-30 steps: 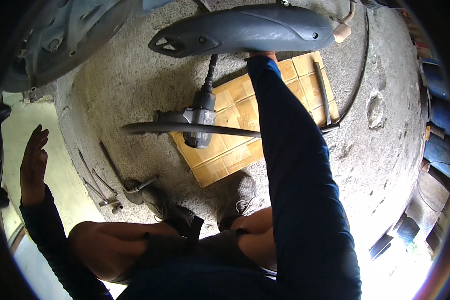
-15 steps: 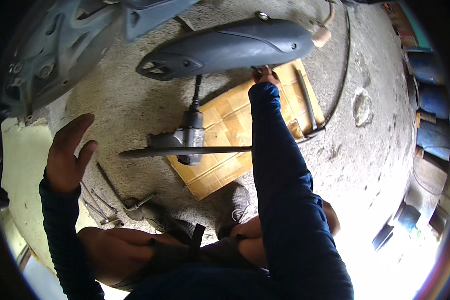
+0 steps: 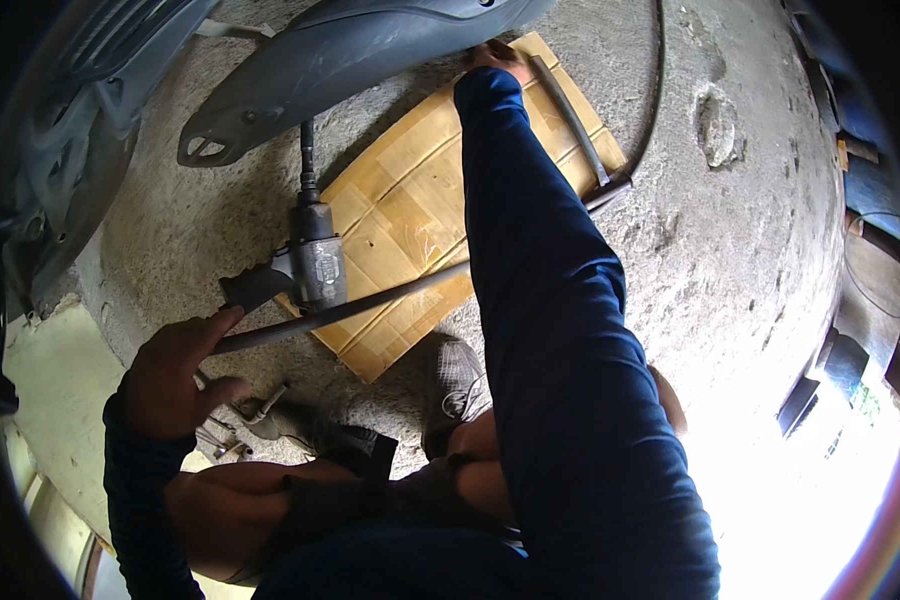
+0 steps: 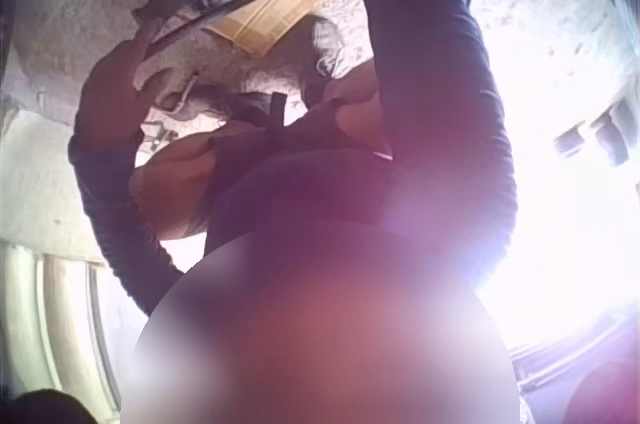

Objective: The person uses a pneumatic impact wrench and hand tools to remove and reinstall bolts on the rear section of a motorcycle. They remove a plastic cover, loosen and remove several fasteners, then reattach the cover and tighten the bolts.

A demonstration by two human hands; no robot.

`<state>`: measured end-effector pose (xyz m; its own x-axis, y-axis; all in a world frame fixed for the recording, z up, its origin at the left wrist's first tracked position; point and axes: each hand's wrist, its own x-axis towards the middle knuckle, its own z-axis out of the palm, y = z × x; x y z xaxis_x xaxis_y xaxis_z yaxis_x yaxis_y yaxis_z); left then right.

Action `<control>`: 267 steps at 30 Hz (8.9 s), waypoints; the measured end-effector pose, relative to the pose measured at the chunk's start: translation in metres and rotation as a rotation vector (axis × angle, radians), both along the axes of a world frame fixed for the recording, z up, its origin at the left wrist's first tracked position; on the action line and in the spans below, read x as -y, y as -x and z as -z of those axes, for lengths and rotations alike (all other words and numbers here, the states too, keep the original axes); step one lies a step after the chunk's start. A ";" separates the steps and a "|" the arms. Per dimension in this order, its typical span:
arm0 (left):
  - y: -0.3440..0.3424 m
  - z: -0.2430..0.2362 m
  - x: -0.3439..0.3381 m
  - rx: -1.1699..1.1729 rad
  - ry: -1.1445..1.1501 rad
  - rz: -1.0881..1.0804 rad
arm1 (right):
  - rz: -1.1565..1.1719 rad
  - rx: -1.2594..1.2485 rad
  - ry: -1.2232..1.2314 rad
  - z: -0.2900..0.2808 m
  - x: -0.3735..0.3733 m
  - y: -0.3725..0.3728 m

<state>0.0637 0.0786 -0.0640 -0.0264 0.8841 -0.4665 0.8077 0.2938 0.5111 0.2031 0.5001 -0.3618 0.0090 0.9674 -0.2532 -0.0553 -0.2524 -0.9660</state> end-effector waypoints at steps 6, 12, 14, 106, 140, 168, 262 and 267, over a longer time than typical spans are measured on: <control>-0.002 -0.016 -0.024 -0.120 -0.125 -0.112 | -0.024 0.265 -0.207 0.014 0.014 0.006; -0.004 -0.013 -0.029 -0.078 -0.183 -0.086 | -0.197 0.873 -0.189 0.017 -0.012 0.008; 0.001 -0.014 -0.026 -0.104 -0.207 -0.074 | -0.248 0.731 -0.168 0.010 -0.013 0.004; 0.049 0.056 0.146 0.507 -0.347 -1.623 | -1.583 0.687 -1.716 -0.330 0.341 0.065; -0.026 0.239 0.256 0.089 0.690 -0.084 | -1.759 1.443 -1.232 -0.130 0.291 0.068; 0.124 -0.052 0.123 1.202 -0.711 -1.727 | -1.848 0.336 -0.763 -0.303 0.370 0.154; 0.179 -0.040 0.070 -0.370 -0.229 -1.780 | -2.170 1.087 -0.814 -0.254 0.361 0.269; 0.187 -0.004 0.072 -0.298 -0.551 -1.813 | -2.208 1.207 -0.949 -0.345 0.285 0.250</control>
